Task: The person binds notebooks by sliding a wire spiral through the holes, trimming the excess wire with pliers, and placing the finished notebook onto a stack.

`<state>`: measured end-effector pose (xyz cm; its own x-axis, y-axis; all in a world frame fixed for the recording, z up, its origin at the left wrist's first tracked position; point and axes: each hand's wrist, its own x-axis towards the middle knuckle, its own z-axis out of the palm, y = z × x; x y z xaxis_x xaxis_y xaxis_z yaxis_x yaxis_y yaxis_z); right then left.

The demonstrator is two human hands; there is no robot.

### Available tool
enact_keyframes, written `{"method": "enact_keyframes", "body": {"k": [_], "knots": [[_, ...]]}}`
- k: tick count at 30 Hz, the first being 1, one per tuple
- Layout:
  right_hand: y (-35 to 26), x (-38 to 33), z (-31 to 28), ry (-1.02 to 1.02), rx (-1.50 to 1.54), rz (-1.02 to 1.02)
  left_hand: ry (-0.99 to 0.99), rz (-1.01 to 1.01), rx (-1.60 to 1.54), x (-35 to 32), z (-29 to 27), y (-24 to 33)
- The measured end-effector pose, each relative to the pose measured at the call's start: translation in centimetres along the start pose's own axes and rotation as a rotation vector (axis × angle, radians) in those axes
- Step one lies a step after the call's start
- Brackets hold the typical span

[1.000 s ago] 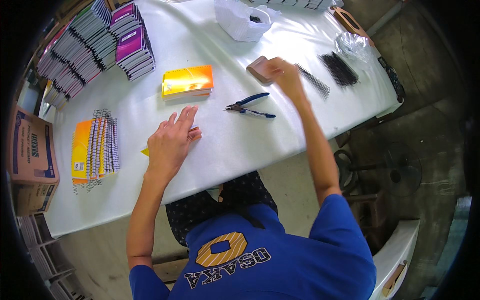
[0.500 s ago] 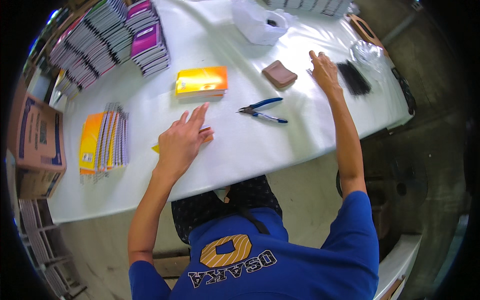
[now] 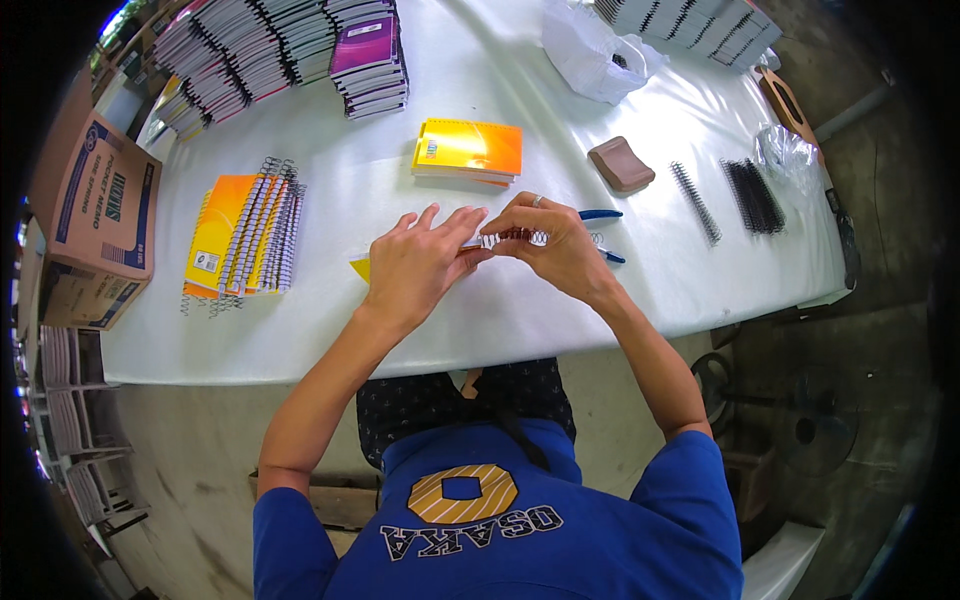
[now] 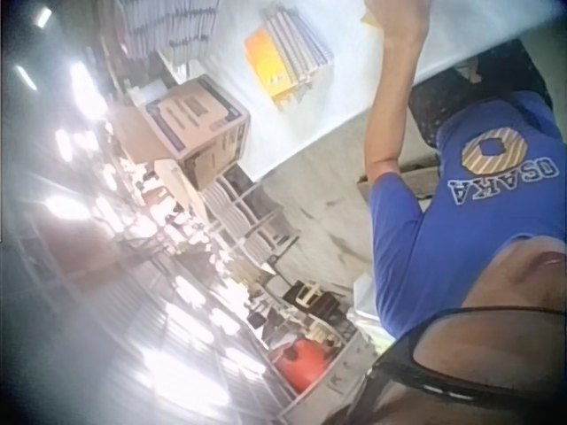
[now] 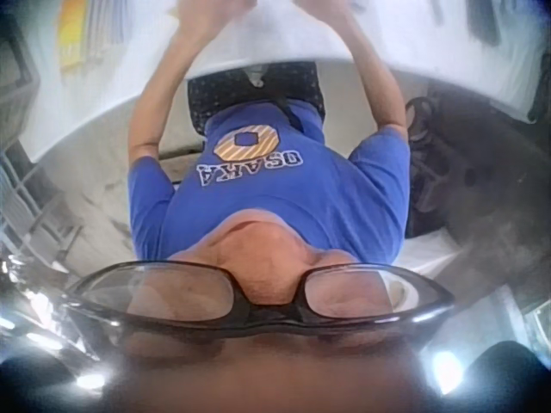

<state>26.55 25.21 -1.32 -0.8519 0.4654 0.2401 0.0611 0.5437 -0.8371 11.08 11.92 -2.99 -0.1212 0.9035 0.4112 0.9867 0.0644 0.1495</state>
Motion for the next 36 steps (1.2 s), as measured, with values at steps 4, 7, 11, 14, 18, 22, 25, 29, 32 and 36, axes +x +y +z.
{"method": "enact_keyframes", "body": {"k": [4,7,11,14,18,22,25,29,32,36], "knots": [[0.0,0.7,-1.1,-0.21,0.03,0.008,-0.014,-0.017,0.006,-0.1,0.0,-0.1],[0.4,0.6,-1.4,-0.253,-0.129,-0.182,-0.075,-0.041,-0.028,0.2,-0.7,0.4],[-0.7,0.4,-1.4,-0.164,-0.083,-0.062,-0.111,-0.105,-0.083,0.5,-1.5,0.5],[-1.2,0.3,-1.5,-0.273,-0.149,0.044,-0.118,-0.079,-0.15,0.3,-1.2,-0.1],[-0.7,0.0,-1.1,-0.096,-0.445,-0.234,-0.226,-0.134,-0.205,0.5,-1.3,-0.1],[-1.7,-0.1,-1.6,-0.337,-0.533,-0.078,-0.203,-0.148,-0.238,0.7,-2.2,0.5],[-3.6,1.6,-2.2,-0.487,-0.166,0.374,-0.276,-0.084,-0.181,0.6,-2.7,-0.5],[6.2,2.2,-12.1,-0.135,-0.741,-0.009,-0.574,0.024,-0.128,0.7,-4.5,0.4],[11.2,1.7,-16.3,-0.134,-0.807,0.437,-0.372,0.166,-0.185,-0.1,-3.8,0.9],[6.6,2.9,-14.9,-0.08,-0.626,0.498,0.127,0.236,0.091,-1.6,-2.8,-2.0]]}}
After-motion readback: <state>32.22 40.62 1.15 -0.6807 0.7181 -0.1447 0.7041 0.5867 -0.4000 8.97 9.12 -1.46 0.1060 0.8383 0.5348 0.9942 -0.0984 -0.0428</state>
